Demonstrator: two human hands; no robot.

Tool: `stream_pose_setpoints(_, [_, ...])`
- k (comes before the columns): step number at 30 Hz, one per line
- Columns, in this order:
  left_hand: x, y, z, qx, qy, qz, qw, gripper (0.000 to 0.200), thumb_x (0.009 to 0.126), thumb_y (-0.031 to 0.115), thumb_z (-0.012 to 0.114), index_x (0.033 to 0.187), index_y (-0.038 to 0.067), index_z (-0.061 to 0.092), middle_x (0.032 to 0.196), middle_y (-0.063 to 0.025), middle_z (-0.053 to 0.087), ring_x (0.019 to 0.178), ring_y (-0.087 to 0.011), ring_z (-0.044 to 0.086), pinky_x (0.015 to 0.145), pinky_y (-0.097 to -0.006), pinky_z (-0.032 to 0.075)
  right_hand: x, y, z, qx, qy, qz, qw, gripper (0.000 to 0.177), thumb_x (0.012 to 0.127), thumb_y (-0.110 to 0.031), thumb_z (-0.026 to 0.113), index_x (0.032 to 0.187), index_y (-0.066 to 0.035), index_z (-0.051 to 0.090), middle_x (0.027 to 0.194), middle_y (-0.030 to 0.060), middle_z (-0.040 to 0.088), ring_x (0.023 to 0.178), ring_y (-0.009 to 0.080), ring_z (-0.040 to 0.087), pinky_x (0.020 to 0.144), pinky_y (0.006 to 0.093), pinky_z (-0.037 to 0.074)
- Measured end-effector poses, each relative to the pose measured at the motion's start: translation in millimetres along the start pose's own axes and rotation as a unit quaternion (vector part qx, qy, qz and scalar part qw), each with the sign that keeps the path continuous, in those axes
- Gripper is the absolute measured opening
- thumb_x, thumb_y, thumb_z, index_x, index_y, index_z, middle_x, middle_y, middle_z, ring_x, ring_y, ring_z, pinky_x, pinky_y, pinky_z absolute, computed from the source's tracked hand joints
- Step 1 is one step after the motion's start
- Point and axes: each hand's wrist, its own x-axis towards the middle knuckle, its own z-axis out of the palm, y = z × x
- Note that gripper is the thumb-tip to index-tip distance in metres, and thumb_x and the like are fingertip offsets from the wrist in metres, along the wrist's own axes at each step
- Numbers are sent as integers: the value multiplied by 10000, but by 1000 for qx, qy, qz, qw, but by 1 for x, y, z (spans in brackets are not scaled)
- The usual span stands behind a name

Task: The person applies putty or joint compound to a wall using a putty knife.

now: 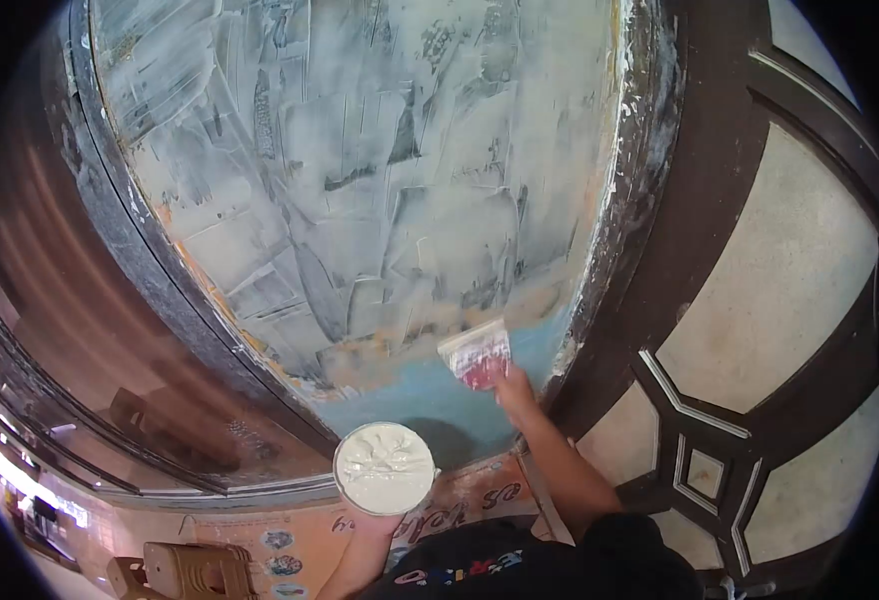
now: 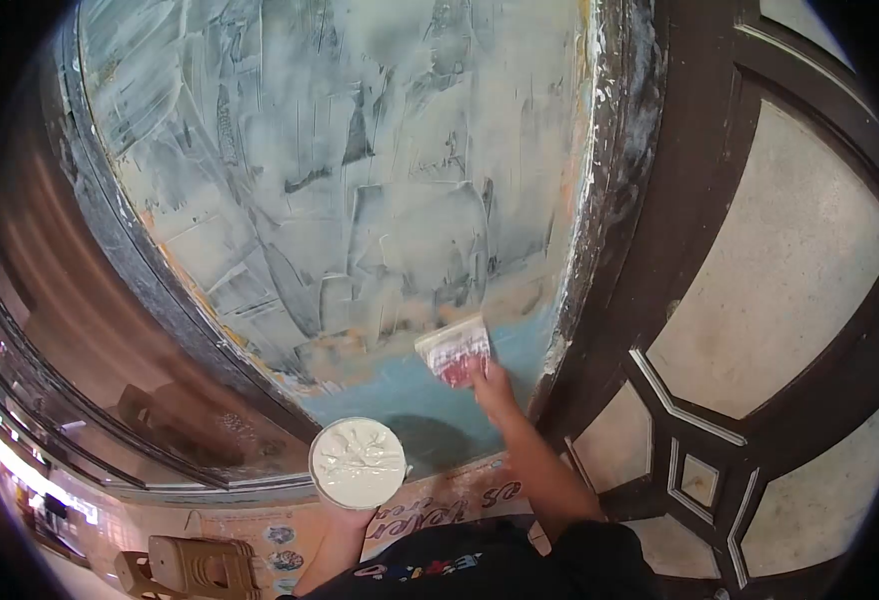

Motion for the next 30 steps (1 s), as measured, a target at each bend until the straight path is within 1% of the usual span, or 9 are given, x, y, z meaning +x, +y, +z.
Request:
stream_pose_setpoints(4, [-5, 2, -7, -16, 11, -12, 1000, 659, 968, 569, 363, 1459, 137, 445, 1509, -139, 434, 1382, -386, 407, 1147, -594, 293, -32, -17, -9, -41, -53, 26, 997, 307, 1003, -359, 572, 1040, -58, 625, 720, -29, 546, 574, 65, 478, 515, 261, 387])
stream_pose_setpoints(6, [-5, -1, -6, 8, 36, -6, 999, 657, 971, 566, 365, 1459, 134, 445, 1507, -141, 437, 1383, -385, 408, 1145, -591, 298, -10, -50, -3, -2, -83, -87, 993, 308, 1005, -369, 569, 1001, -66, 628, 700, -30, 541, 565, 67, 473, 521, 256, 391])
stream_pose_setpoints(8, [0, -6, -2, 16, 30, -6, 999, 675, 952, 608, 375, 1466, 172, 429, 1528, -129, 405, 1387, -400, 388, 1093, -745, 238, 12, -89, 13, 22, -77, -153, 985, 337, 1010, -383, 561, 980, -56, 631, 689, -21, 554, 565, 74, 484, 516, 263, 398])
stream_pose_setpoints(9, [5, -4, -4, -122, 57, -34, 990, 667, 961, 596, 370, 1473, 172, 419, 1533, -128, 399, 1388, -404, 386, 1092, -748, 236, 21, -96, 16, 39, -69, -170, 982, 356, 1012, -390, 555, 974, -44, 632, 691, -11, 574, 572, 79, 499, 510, 271, 406])
stream_pose_setpoints(14, [5, -13, 4, -41, 34, -29, 998, 645, 972, 577, 368, 1469, 172, 432, 1528, -131, 407, 1386, -407, 388, 1096, -742, 236, 20, -6, 19, -39, 37, -32, 998, 371, 1025, -372, 535, 1056, -21, 648, 839, 38, 666, 604, 93, 529, 510, 278, 438])
stream_pose_setpoints(17, [-3, -16, 17, -44, 10, -41, 998, 661, 973, 573, 385, 1463, 133, 444, 1516, -141, 428, 1384, -388, 405, 1141, -604, 296, -20, 43, 10, -27, 18, 67, 997, 346, 1030, -337, 525, 1128, -26, 643, 872, 36, 674, 600, 93, 528, 513, 282, 456])
stream_pose_setpoints(24, [-13, -23, 10, -84, -6, -25, 996, 653, 962, 572, 407, 1451, 143, 460, 1511, -135, 436, 1390, -379, 400, 1148, -607, 286, -26, 4, -4, -5, -76, -48, 996, 352, 1018, -355, 535, 1021, -23, 652, 802, 22, 648, 542, 98, 512, 521, 284, 443])
stream_pose_setpoints(27, [-10, -27, 6, -128, -15, -50, 990, 664, 954, 578, 410, 1453, 142, 456, 1512, -137, 434, 1397, -376, 393, 1154, -592, 288, -2, -45, 14, -66, -21, -87, 994, 390, 1015, -375, 535, 948, -12, 660, 724, 42, 645, 548, 117, 551, 532, 299, 451])
stream_pose_setpoints(30, [-12, -32, 10, -53, 10, -17, 998, 684, 944, 584, 417, 1455, 131, 452, 1513, -139, 433, 1393, -377, 401, 1153, -584, 295, 20, -4, 17, -104, 2, 2, 995, 394, 1007, -385, 560, 1031, 0, 645, 825, 56, 677, 601, 106, 564, 553, 272, 447])
